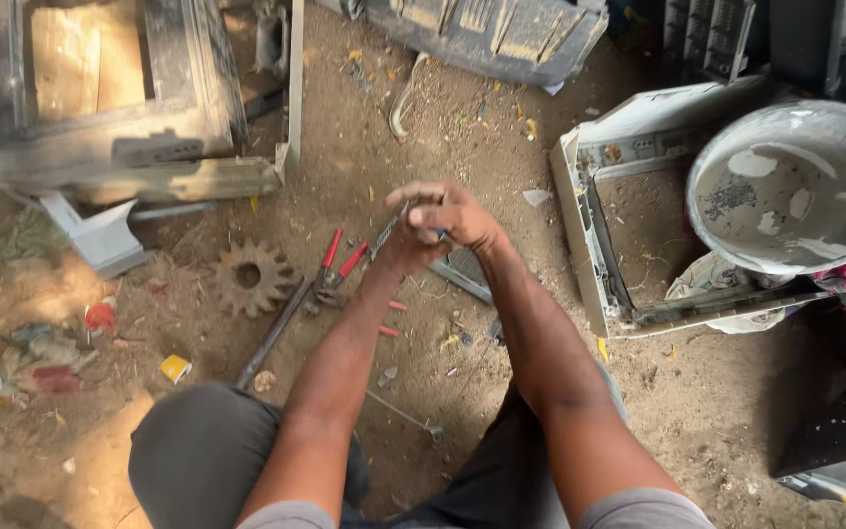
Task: The person sits on the ground and uses a screwdriver to remove screws from a black plastic frame. They then use a curved metal bar to pry and separate parts of the frame. The person continues to remove screws and separate components from the frame.
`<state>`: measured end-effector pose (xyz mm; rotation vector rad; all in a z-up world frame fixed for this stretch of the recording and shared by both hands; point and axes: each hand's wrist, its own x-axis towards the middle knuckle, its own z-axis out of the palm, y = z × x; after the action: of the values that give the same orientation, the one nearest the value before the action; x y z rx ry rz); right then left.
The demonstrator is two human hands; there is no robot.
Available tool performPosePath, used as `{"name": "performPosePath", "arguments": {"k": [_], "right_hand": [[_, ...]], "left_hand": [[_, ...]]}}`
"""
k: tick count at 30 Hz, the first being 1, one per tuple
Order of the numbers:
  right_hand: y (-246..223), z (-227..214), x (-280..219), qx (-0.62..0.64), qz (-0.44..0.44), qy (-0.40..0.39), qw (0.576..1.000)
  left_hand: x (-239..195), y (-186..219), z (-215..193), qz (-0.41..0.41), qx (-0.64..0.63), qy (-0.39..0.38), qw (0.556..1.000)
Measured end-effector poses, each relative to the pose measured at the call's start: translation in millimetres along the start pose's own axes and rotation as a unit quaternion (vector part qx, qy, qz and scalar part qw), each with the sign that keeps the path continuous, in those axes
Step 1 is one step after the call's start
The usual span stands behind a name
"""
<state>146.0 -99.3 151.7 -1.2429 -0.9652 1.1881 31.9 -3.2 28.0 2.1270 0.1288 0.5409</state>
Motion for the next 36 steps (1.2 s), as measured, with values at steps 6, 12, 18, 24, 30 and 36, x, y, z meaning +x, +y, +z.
{"name": "performPosePath", "arguments": {"k": [6,12,18,24,30,36], "right_hand": [[-22.1,26.2,0.7,-0.136,-0.085,0.159,0.974],[0.4,86.3,13.4,-0.194,-0.102,0.487,0.845],[3.0,2.1,6.4,-0.049,-0.098,0.099,0.989],[-0.1,2.0,-8.0,-0.099,-0.076,0.275,0.953],[25.8,50.7,2.1,-0.148,-0.172,0.445,0.866],[-14.4,-14.7,-9.2,-0.043,-0.021,0.042,0.998]], "left_hand": [[6.3,-5.3,19.0,0.004,-0.024,0.113,0.993],[5.8,-21.5,62.0,-0.108,0.031,0.193,0.975],[7.6,-52.2,40.4,0.116,0.079,0.098,0.985],[25.9,-33.4,62.3,-0.073,0.000,0.136,0.988],[15.7,3.2,91.5,-0.224,0.031,0.308,0.924],[14.7,-32.4,44.6,0.025,-0.064,-0.029,0.997]]}}
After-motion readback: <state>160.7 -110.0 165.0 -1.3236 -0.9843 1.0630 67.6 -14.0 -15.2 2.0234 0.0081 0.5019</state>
